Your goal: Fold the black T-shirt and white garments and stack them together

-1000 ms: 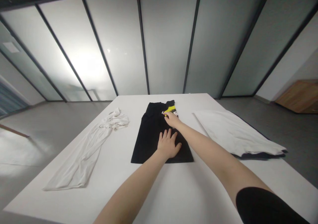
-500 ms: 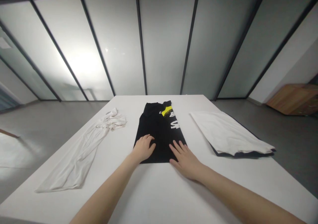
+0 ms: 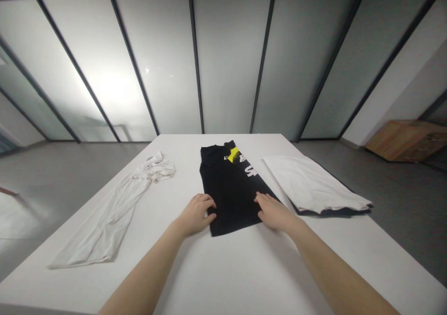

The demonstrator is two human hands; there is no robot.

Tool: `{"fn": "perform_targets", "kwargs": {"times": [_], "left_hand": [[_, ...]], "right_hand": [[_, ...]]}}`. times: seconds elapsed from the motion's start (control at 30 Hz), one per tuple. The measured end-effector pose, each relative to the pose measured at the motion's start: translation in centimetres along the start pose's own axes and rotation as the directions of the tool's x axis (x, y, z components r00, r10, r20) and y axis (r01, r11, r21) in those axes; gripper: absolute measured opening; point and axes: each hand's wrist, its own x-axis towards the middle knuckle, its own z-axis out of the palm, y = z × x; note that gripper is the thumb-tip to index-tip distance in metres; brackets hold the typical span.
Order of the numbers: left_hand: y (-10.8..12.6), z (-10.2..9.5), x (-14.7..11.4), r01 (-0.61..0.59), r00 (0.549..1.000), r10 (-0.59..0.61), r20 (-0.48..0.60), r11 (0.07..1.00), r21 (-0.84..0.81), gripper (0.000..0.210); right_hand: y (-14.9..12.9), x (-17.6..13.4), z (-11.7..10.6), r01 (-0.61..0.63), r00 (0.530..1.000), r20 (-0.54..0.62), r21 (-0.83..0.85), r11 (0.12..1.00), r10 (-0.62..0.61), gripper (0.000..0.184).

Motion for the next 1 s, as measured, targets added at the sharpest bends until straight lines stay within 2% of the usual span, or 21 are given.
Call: {"fn": "perform_targets", "kwargs": {"times": [0.1, 0.13, 0.2, 0.27, 0.33, 0.43, 0.5, 0.6, 0.67, 0.77, 0.8, 0.87, 0.93, 1.0], "left_hand": [[0.5, -1.0, -0.3, -0.031, 0.998, 0.034, 0.050, 0.998, -0.056, 0.014], [0.7, -1.1, -0.2, -0.031, 0.996, 0.038, 0.077, 0.996, -0.086, 0.015], [1.0, -1.0, 0.0, -0.009, 0.990, 0.031, 0.139, 0.988, -0.156, 0.018], [1.1, -0.4, 0.3, 0.026, 0.988, 0.005, 0.156, 0.980, -0.196, 0.022], [0.7, 0.4, 0.5, 0.042, 0.996, -0.029, 0.081, 0.985, -0.169, 0.025], [-0.3, 1.3, 0.5, 0.046, 0.998, -0.048, -0.047, 0.998, -0.039, 0.034], [-0.8, 1.4, 0.4, 0.044, 0.998, -0.043, -0.039, 0.999, 0.021, 0.040], [-0.7, 1.0, 0.5, 0.060, 0.998, -0.060, -0.015, 0.998, -0.010, 0.033], [-0.4, 0.7, 0.8, 0.120, 0.993, -0.121, -0.011, 0.990, -0.075, 0.032], [-0.2, 0.9, 1.3, 0.228, 0.973, -0.230, 0.005, 0.962, -0.148, 0.033], [-0.4, 1.0, 1.4, 0.254, 0.966, -0.259, -0.019, 0.957, -0.143, 0.032], [-1.3, 1.5, 1.6, 0.304, 0.940, -0.311, -0.137, 0.950, -0.071, 0.031], [-2.4, 2.0, 1.8, 0.389, 0.893, -0.367, -0.262, 0.921, 0.034, 0.035], [-3.7, 2.3, 2.2, 0.484, 0.844, -0.436, -0.313, 0.870, 0.091, 0.041]], "right_hand": [[-1.8, -2.8, -0.9, 0.008, 0.999, 0.033, -0.056, 0.998, -0.006, 0.020], [-2.6, -3.5, -1.1, 0.005, 1.000, 0.006, -0.047, 0.999, -0.005, 0.020], [-4.8, -4.5, -0.9, 0.073, 0.994, -0.087, 0.030, 0.997, -0.070, 0.026], [-7.2, -4.9, 0.0, 0.243, 0.960, -0.176, 0.145, 0.959, -0.217, 0.023], [-9.3, -5.2, 1.4, 0.424, 0.900, -0.209, 0.211, 0.881, -0.383, 0.034], [-11.5, -5.6, 3.2, 0.552, 0.833, -0.157, 0.176, 0.815, -0.531, 0.053], [-12.1, -6.0, 3.7, 0.565, 0.825, -0.102, 0.119, 0.816, -0.556, 0.052], [-12.3, -6.4, 3.5, 0.563, 0.826, -0.063, 0.098, 0.821, -0.559, 0.037], [-12.2, -6.6, 3.0, 0.578, 0.814, -0.026, 0.121, 0.807, -0.580, 0.028], [-12.0, -6.9, 2.6, 0.621, 0.773, 0.044, 0.156, 0.768, -0.633, 0.028], [-11.9, -6.9, 2.6, 0.634, 0.759, 0.058, 0.161, 0.757, -0.648, 0.028], [-11.9, -7.0, 2.7, 0.652, 0.741, 0.073, 0.162, 0.741, -0.668, 0.029], [-11.9, -7.0, 2.8, 0.659, 0.731, 0.091, 0.161, 0.735, -0.676, 0.031], [-11.9, -7.1, 2.8, 0.667, 0.720, 0.107, 0.164, 0.727, -0.685, 0.032]]}}
